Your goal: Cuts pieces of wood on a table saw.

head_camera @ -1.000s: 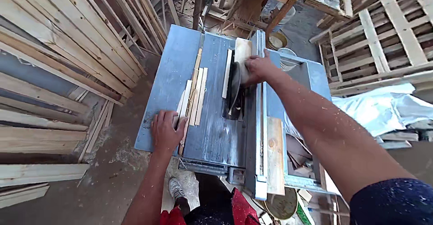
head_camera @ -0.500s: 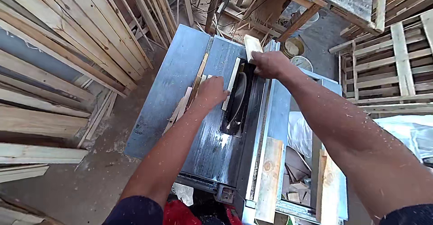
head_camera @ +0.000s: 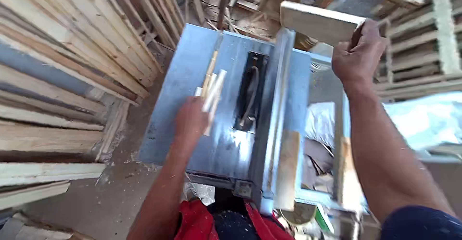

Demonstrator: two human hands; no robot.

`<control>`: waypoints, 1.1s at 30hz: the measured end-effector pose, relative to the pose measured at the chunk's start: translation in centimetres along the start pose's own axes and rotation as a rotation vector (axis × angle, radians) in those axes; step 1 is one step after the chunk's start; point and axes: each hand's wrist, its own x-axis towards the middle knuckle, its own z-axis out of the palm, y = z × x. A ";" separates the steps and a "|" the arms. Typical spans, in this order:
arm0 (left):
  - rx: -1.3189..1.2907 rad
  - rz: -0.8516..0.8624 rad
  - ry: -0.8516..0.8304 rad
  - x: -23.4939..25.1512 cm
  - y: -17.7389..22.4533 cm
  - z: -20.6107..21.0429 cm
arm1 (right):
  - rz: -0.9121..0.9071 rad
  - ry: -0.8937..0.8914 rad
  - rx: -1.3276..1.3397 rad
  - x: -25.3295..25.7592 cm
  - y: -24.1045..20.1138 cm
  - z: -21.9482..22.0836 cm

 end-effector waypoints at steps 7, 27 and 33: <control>-0.356 0.272 -0.114 -12.0 -1.9 3.0 | -0.011 0.252 -0.130 -27.5 -2.3 -9.3; -0.415 0.095 -0.367 -37.0 -19.2 9.0 | 1.273 -0.086 0.736 -42.0 -5.5 -2.7; -0.730 0.058 -0.272 -42.2 -17.5 12.8 | 1.161 -0.239 1.136 -45.4 -6.9 -6.8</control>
